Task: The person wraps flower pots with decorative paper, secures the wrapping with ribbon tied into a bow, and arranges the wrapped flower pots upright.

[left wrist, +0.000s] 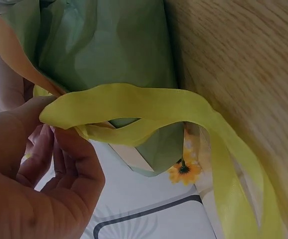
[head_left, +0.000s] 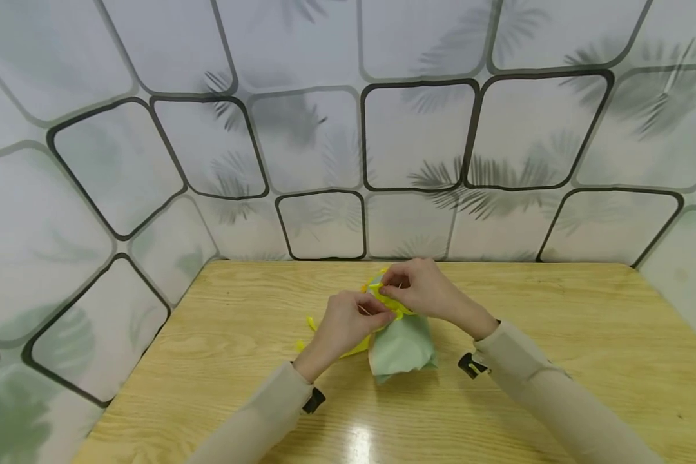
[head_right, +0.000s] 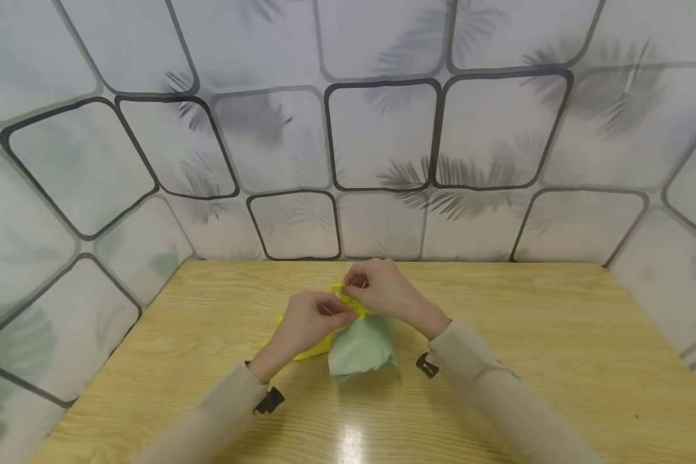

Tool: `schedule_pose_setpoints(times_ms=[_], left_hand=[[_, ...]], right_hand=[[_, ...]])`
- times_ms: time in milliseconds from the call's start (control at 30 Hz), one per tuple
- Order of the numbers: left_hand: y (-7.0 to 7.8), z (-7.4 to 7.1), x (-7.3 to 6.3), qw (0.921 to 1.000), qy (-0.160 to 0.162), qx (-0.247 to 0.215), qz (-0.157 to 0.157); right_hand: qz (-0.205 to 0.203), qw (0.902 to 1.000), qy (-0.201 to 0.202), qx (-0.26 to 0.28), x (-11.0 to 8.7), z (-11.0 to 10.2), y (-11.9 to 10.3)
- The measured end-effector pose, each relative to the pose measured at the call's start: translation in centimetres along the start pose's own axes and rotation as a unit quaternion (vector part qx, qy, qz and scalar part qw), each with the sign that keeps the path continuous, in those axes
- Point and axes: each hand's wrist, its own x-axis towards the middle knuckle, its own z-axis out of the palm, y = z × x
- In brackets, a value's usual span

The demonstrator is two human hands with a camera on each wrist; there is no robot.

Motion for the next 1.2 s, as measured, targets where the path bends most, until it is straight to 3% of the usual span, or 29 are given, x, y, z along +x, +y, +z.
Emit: schedule_pose_setpoints(times_ms=[100, 167, 333, 433, 500, 600, 700, 867, 1000, 1100, 1200], left_hand=[[0.0, 0.1, 0.2, 0.9999, -0.003, -0.012, -0.006], [0.0, 0.0, 0.1, 0.9996, -0.021, -0.016, 0.008], [-0.1, -2.0, -0.5, 0.9923, -0.123, 0.002, 0.019], [-0.2, -3.7, -0.7, 0.9840, -0.173, 0.035, -0.026], [-0.4, -4.5, -0.5, 0.9831, -0.167, 0.045, -0.061], [-0.9, -4.6, 0.0, 0.9888, -0.115, 0.025, -0.092], [-1.4, -3.7, 0.4, 0.9942, -0.075, 0.000, -0.077], [-1.7, -2.6, 0.7, 0.9984, -0.044, 0.015, -0.034], [-2.1, -3.2, 0.7, 0.9984, -0.001, 0.015, -0.055], [-2.6, -4.3, 0.6, 0.9962, -0.005, 0.002, -0.086], [-3.2, -5.4, 0.2, 0.9924, -0.051, -0.017, -0.110]], right_hand=[[-0.002, 1.0000, 0.002, 0.001, 0.1, 0.1, 0.0], [-0.002, 1.0000, 0.003, -0.002, 0.1, 0.2, 0.0], [-0.019, 0.9998, 0.009, -0.006, 0.2, 0.4, 0.1], [-0.021, 0.9997, 0.010, -0.010, 0.2, 0.4, 0.1], [-0.016, 0.9998, 0.009, -0.011, 0.2, 0.4, 0.1], [-0.009, 0.9999, 0.007, -0.011, 0.3, 0.4, 0.1], [-0.003, 0.9999, 0.003, -0.010, 0.3, 0.5, 0.2], [0.006, 0.9999, -0.005, -0.008, 0.0, 0.5, 0.1], [0.013, 0.9999, -0.002, -0.010, -0.2, 0.2, 0.1], [0.023, 0.9997, -0.005, -0.009, -0.2, 0.0, 0.2], [0.034, 0.9994, -0.009, -0.009, -0.3, -0.1, 0.3]])
